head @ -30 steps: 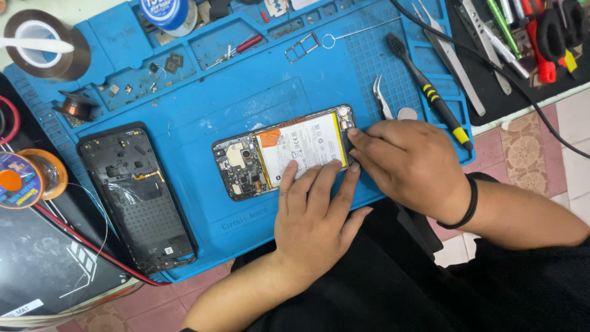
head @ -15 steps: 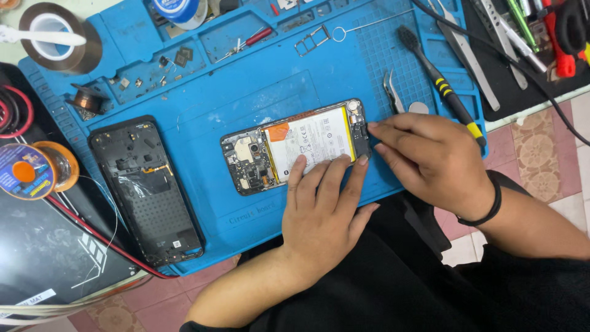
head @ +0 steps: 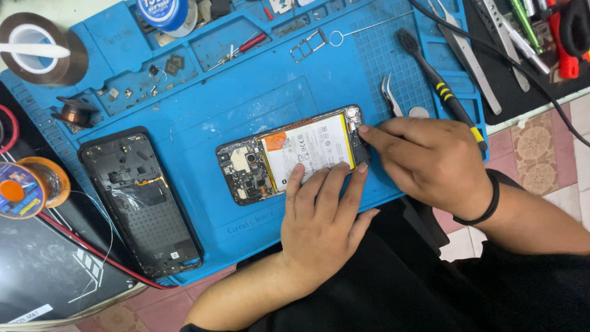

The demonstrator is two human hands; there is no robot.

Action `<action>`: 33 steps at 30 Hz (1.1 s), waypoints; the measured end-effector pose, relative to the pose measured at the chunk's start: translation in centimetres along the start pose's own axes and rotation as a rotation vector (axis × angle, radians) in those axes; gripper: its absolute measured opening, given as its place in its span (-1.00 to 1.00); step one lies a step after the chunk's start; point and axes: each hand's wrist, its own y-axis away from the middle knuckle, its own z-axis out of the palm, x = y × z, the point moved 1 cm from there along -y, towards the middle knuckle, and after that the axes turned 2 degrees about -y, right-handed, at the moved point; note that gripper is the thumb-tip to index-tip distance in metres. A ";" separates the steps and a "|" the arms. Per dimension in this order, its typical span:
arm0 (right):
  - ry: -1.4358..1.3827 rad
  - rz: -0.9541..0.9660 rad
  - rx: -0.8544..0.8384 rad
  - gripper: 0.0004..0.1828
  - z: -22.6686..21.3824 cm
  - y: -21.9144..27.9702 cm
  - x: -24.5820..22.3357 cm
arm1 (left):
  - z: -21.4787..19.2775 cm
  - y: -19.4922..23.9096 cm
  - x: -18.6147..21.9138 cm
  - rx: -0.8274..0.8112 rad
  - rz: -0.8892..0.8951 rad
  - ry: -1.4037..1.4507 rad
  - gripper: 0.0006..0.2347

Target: The person disassembles a smartphone, removes the back cover, and uses a screwdriver to manipulate internal components near the camera module. The person then reattaches the back cover and continues adjusting internal parts.

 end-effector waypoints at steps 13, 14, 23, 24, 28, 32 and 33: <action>-0.025 -0.045 -0.047 -0.62 -0.4 -1.0 0.2 | 0.3 0.1 0.0 0.009 -0.004 -0.015 -0.48; -0.026 -0.054 -0.044 -0.62 -0.4 -1.0 0.2 | 0.2 0.1 -0.1 0.002 -0.001 -0.012 -0.48; 0.103 -0.148 -0.046 -0.60 -0.3 -1.2 -0.5 | 0.3 0.0 -0.1 -0.006 -0.011 -0.010 -0.51; 0.123 -0.154 -0.057 -0.60 -0.3 -1.2 -0.6 | 0.3 0.0 -0.1 -0.006 -0.011 -0.014 -0.51; 0.153 -0.181 -0.091 -0.60 -0.3 -1.2 -0.6 | 0.3 0.0 -0.1 -0.013 -0.008 -0.021 -0.52; 0.155 -0.195 -0.081 -0.62 -0.1 -1.3 -0.5 | 0.2 -0.1 -0.1 -0.017 -0.009 -0.028 -0.52; 0.153 -0.192 -0.091 -0.63 -0.1 -1.4 -0.4 | 0.2 -0.1 -0.1 -0.022 -0.010 -0.024 -0.51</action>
